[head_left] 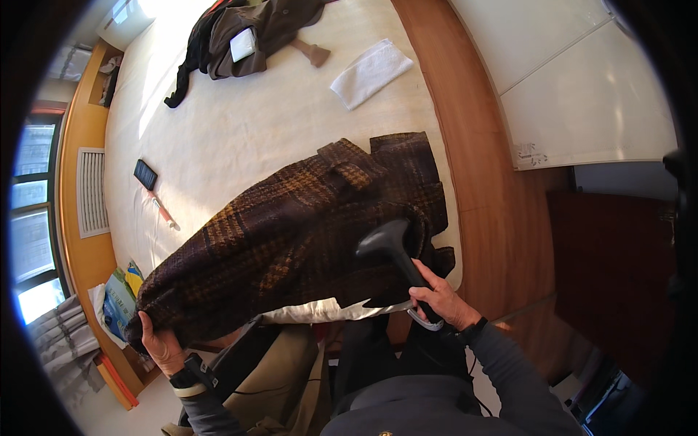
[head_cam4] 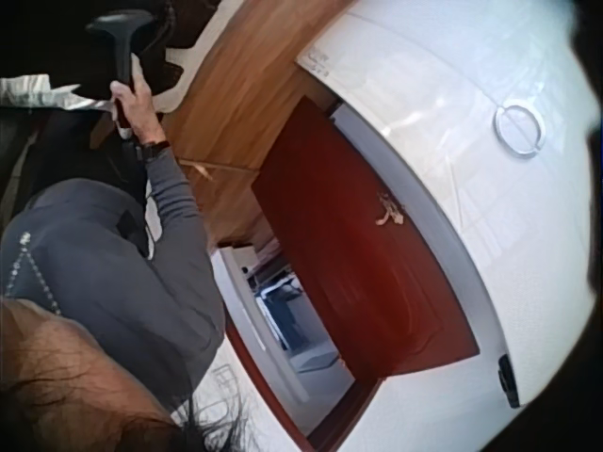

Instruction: The person uses a handheld garment steamer to remove wrinkles from a plaid jacket laid on a bed. They repeatedly move the steamer over the front, sleeves, and back, adjusting the jacket with their hands to reach different areas.

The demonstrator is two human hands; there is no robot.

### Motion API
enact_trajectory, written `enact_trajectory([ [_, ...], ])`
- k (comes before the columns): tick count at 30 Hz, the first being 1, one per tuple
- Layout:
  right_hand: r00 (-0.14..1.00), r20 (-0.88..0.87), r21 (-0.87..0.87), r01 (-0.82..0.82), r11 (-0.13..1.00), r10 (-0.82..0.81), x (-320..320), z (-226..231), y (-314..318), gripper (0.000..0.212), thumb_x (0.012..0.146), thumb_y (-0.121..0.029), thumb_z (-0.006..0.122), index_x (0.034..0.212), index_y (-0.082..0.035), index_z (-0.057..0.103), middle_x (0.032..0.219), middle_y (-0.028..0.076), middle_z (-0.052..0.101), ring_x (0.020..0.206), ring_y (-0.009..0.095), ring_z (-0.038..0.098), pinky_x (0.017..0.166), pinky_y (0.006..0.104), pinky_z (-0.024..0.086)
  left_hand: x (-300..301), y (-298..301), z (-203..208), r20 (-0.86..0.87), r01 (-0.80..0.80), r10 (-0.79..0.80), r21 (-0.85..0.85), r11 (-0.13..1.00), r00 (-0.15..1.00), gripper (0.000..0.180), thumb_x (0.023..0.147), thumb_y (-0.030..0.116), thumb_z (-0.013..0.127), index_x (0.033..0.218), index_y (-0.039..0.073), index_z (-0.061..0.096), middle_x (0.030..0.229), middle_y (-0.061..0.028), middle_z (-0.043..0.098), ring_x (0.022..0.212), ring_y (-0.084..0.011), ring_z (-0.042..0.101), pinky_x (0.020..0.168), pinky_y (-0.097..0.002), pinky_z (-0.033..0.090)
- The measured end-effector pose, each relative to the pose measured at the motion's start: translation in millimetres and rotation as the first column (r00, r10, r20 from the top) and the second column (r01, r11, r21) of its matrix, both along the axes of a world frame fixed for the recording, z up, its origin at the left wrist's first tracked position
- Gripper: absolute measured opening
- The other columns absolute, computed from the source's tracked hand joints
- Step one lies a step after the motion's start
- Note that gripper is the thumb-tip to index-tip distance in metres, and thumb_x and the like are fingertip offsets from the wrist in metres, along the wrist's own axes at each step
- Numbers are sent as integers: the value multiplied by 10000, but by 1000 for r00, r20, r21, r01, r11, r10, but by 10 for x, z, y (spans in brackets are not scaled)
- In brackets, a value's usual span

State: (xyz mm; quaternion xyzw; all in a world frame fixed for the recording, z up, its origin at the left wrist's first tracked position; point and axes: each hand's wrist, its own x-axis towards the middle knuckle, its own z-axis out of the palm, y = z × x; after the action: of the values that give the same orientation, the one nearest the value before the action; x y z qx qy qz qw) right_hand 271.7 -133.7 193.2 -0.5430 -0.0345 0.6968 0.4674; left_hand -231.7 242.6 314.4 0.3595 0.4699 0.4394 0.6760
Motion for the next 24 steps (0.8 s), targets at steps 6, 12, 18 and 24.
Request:
enact_trajectory([
  [6,984,-24,89,-174,981,177,-322,183,223,809,1000,-139,645,1695,-142,232,893,41,584,608,98,579,581,261,534,-482,1262,-945,-506,-481,458,94,872,731,534,992,302,754,1469,116,603,1246,-74,710,1182,-265,641,1044,-414,427],
  [12,996,20,39,86,996,-87,-270,-78,644,826,993,-151,644,1701,-175,220,832,45,607,572,116,586,548,272,524,738,-11,-1929,-526,90,-3,139,986,851,722,920,177,784,1530,-29,459,1357,-91,569,1173,-181,549,1023,-315,435],
  [18,943,304,-22,-134,991,134,-291,-831,1378,738,989,-189,638,1651,-148,314,829,41,577,613,119,585,486,290,534,2129,-1059,-2791,-848,401,-481,-369,838,225,1280,793,475,896,1690,56,85,1732,-315,41,1600,-513,28,1240,-693,141],
  [24,751,513,-35,502,864,-416,35,-982,1575,274,1045,-252,548,1283,-133,485,761,0,503,502,99,537,412,260,452,2318,-1146,-3146,-884,348,-468,-443,826,-14,1412,725,535,922,1681,48,4,1730,-311,-23,1601,-514,-6,1158,-802,194],
])
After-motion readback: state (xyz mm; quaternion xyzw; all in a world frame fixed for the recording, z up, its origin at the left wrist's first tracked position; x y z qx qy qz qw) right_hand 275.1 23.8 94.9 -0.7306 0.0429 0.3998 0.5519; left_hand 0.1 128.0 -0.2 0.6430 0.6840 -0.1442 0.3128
